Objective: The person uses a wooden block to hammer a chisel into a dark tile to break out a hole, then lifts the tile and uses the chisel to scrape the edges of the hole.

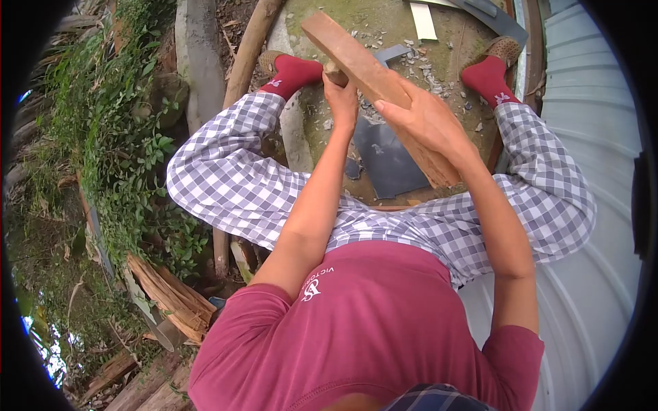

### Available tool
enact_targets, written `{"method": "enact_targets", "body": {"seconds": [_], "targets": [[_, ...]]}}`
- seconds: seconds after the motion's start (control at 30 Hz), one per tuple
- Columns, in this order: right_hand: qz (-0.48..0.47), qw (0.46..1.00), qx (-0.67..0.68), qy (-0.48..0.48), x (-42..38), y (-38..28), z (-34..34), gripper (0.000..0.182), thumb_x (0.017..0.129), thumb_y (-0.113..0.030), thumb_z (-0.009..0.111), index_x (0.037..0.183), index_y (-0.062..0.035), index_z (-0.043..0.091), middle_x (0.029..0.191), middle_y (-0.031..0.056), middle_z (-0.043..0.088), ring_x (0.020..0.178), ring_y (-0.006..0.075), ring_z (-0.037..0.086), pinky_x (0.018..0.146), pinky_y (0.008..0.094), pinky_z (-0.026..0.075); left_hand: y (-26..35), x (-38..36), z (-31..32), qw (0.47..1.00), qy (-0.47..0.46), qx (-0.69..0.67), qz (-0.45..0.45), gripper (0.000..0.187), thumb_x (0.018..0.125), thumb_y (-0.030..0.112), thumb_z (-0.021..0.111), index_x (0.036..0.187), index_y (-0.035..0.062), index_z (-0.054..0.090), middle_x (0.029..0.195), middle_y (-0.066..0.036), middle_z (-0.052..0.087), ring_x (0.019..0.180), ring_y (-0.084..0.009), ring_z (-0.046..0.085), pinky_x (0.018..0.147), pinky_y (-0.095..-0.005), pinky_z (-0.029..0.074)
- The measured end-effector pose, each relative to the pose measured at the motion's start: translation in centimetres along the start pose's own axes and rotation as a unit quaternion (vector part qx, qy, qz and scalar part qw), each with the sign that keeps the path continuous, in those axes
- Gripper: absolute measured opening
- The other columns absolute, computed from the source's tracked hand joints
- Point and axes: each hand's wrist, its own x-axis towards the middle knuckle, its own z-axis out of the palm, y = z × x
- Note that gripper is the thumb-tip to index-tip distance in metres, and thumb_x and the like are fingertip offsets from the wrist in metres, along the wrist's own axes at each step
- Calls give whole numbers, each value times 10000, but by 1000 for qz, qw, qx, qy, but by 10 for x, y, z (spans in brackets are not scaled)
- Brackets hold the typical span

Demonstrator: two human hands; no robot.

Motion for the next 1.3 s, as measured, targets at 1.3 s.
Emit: {"method": "enact_targets", "body": {"seconds": [1.3], "targets": [[-5, 962, 234, 139, -41, 37, -17, 723, 814, -516, 599, 1299, 5, 475, 1098, 181, 613, 999, 231, 599, 863, 340, 452, -22, 5, -22, 982, 142, -81, -96, 297, 811, 72, 682, 1010, 42, 463, 851, -34, 548, 734, -134, 555, 695, -283, 465]]}}
